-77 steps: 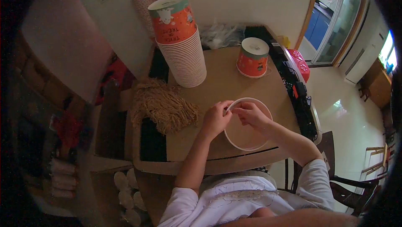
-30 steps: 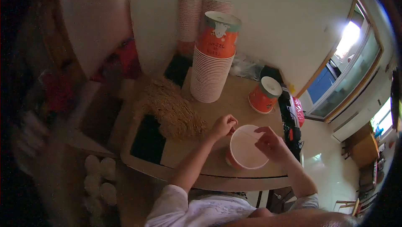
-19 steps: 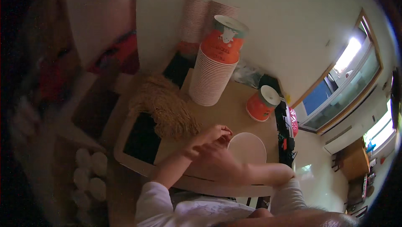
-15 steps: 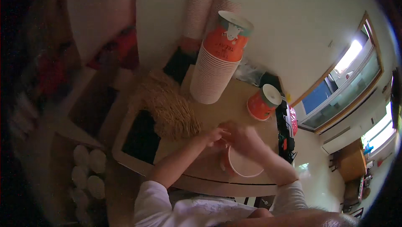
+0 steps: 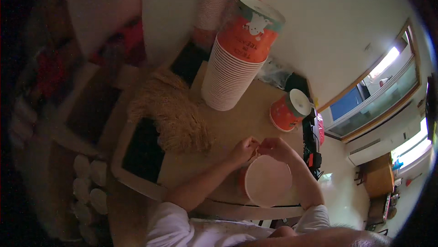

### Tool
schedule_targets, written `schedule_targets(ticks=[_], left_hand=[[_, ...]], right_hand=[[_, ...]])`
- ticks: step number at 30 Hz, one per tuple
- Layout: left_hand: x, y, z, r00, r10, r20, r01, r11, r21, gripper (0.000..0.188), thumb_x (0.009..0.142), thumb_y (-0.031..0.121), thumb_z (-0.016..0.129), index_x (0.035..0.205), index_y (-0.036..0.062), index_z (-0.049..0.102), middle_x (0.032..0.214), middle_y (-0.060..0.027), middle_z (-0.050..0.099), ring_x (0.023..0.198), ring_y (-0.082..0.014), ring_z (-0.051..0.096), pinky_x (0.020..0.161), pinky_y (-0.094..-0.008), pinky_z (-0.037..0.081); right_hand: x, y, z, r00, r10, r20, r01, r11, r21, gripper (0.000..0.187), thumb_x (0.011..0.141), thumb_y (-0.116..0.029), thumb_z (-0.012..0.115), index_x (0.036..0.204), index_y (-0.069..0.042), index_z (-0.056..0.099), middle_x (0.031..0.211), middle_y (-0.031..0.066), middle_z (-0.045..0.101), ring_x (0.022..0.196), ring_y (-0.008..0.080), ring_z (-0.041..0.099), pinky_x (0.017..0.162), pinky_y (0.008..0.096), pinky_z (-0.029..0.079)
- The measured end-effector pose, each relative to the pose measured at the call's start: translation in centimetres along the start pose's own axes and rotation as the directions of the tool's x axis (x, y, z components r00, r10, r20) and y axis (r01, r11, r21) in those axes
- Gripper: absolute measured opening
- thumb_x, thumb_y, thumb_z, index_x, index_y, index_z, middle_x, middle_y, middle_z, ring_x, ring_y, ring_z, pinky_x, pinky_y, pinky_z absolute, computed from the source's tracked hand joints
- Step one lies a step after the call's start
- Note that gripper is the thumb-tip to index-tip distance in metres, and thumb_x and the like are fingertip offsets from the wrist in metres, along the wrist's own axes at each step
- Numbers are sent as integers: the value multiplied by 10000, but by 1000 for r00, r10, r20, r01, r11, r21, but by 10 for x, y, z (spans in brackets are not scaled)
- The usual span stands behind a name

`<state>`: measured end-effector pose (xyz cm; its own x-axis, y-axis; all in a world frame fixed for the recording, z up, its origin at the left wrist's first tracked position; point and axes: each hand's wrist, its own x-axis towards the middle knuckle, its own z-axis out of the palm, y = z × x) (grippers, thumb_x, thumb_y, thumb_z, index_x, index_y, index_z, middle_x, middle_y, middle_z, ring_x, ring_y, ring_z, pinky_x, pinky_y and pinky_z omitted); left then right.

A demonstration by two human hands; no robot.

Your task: Attaching handle strings to printed paper buckets at a workstation.

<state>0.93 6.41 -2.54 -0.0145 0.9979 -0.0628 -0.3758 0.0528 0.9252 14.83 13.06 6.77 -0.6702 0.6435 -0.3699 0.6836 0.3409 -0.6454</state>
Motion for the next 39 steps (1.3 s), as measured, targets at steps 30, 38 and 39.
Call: schedule_targets(ticks=[30, 38, 39], left_hand=[[-24, 37, 3, 996, 47, 82, -72, 940, 334, 156, 792, 143, 630, 806, -1, 572, 702, -112, 629, 658, -159, 613, 605, -310, 472], [-30, 43, 2, 986, 146, 75, -163, 933, 321, 172, 795, 155, 620, 806, -5, 558, 705, -127, 619, 642, -203, 615, 600, -328, 469], [-31, 46, 2, 990, 122, 65, -137, 941, 310, 177, 795, 159, 619, 800, -5, 553, 704, -128, 615, 638, -215, 614, 598, -330, 468]], right_hand=[[-25, -23, -10, 938, 15, -348, 209, 774, 597, 199, 812, 27, 552, 1006, -16, 566, 878, 51, 595, 797, 128, 585, 768, 244, 453], [-23, -15, -15, 985, -112, -135, 135, 975, 179, 129, 805, 30, 575, 929, 24, 610, 892, 58, 608, 827, 121, 590, 729, 257, 485], [-23, -16, -15, 988, -74, -137, 99, 978, 184, 100, 809, 18, 576, 899, 27, 617, 882, 57, 608, 820, 116, 590, 706, 257, 491]])
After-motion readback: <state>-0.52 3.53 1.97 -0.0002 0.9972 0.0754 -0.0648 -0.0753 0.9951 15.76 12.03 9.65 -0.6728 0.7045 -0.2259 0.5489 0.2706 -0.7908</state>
